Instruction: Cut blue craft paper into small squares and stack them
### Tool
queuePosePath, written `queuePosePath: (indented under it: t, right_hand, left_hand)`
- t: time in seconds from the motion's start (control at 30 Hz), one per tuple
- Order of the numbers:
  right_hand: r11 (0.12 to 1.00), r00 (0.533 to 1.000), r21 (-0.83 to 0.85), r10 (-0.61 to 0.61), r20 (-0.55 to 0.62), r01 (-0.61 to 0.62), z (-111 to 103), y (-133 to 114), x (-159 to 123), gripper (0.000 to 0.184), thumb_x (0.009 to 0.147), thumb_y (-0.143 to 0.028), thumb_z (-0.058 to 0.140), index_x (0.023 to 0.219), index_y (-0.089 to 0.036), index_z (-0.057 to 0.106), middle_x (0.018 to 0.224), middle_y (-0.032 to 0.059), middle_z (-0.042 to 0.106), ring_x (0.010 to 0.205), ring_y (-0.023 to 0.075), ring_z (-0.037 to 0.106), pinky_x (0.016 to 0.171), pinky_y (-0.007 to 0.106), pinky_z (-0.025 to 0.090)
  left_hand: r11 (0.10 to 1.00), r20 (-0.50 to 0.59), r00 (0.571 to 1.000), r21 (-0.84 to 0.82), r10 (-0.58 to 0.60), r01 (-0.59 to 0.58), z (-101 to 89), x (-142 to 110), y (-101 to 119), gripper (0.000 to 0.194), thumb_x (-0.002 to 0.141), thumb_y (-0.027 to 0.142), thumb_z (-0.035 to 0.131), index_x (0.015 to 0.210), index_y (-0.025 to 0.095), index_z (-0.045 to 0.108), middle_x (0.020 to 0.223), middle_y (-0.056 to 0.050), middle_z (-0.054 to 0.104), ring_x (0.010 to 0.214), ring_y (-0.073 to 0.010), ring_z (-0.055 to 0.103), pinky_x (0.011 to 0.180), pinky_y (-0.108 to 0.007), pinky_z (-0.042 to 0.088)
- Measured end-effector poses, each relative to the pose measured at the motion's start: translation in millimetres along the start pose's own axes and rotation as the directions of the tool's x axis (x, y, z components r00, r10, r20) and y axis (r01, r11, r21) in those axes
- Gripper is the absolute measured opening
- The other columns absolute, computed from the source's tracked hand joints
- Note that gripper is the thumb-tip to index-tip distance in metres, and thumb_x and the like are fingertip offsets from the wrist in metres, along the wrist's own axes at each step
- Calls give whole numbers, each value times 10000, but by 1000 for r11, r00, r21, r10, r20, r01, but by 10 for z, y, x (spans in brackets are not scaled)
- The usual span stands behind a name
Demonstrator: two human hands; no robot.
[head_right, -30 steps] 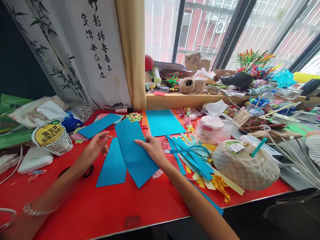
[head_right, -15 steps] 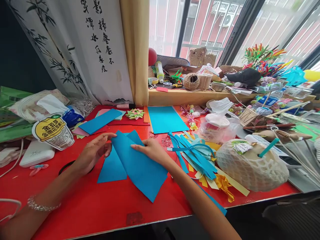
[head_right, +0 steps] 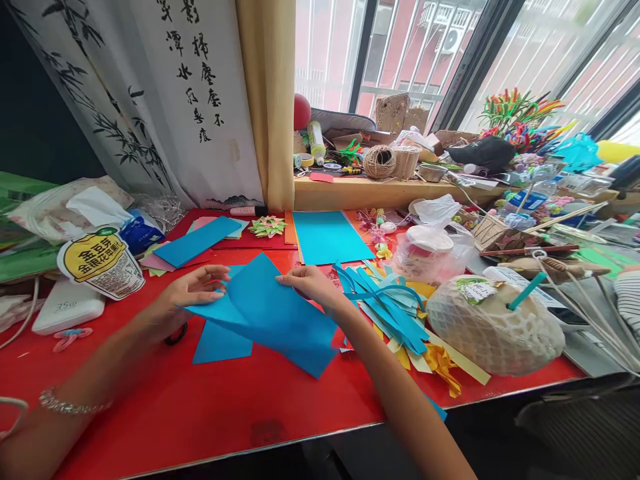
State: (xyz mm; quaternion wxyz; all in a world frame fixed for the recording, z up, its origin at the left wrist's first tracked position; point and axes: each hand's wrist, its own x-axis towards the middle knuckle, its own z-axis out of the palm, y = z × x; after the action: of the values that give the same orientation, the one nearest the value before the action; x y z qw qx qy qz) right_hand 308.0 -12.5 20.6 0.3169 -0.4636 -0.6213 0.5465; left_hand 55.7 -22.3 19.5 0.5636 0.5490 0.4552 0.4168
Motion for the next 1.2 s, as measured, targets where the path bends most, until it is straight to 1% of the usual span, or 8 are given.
queuePosePath:
  t: [0.23,0.37,0.57,0.73,0.83,0.93,1.03,1.2]
  right_hand:
    - [982,992,154,116,-54,-107,5,-212,-143,221,697,-420,628,689,-203,591,691,16,595,604,156,535,550,284,421]
    - [978,994,184,108,-24,-102,-26,-192,-125,210,694,-402,634,696,-196,593,710,17,587,624,146,541,566,274,424]
    - [998,948,36,-35,-316,49,-106,4,21,277,666,-400,656,803,-160,630,689,-5,551,578,82,459,484,201,325]
    - [972,943,230,33,-331,47,-102,87,98,409,749,-535,534,880,-151,586,535,-37,473,439,60,378,408,188,286]
    - [886,992,458,113,-56,-75,-56,84,107,583,783,-648,371,1004,-141,554,796,80,627,660,145,584,566,258,474]
    - [798,987,585,80,137,-146,2,124,132,708,774,-713,242,1039,-130,545,988,139,623,878,212,600,742,355,500]
    - [800,992,590,55,111,-110,49,227,200,668,780,-699,271,1080,-167,540,1033,104,616,973,213,571,844,365,463]
    - [891,997,452,6,-71,27,112,328,263,531,774,-549,510,1213,-255,462,1175,60,553,1051,189,534,884,330,435]
  left_hand:
    - [942,162,929,113,-331,316,-69,-25,-2,608,572,257,751,1151,284,568,1097,-88,627,960,-268,611,717,-332,516]
    - [943,53,943,68,-328,325,-45,-63,6,545,537,250,783,1060,255,633,1079,-79,647,939,-261,624,709,-304,527]
    - [989,-161,977,-76,-138,127,-145,-52,141,484,585,278,761,1045,198,635,1089,-79,650,935,-255,621,678,-297,549]
    - [934,-366,872,-18,325,-356,-198,-114,172,331,743,301,638,1070,268,596,1170,52,608,1105,-244,530,846,-387,516]
    - [826,-158,823,269,545,-496,-118,-215,167,250,810,249,552,1047,291,623,1179,84,603,1173,-238,480,966,-414,432]
    - [684,233,811,442,536,-580,10,-297,145,295,827,174,499,1053,304,636,1152,55,624,1174,-217,486,982,-383,415]
    - [698,498,773,385,394,-604,129,-319,110,358,830,121,475,1088,325,619,1121,46,642,1144,-193,517,940,-335,450]
    - [810,646,712,243,276,-534,211,-309,100,309,832,179,508,1078,318,633,1089,18,659,1103,-209,550,913,-331,464]
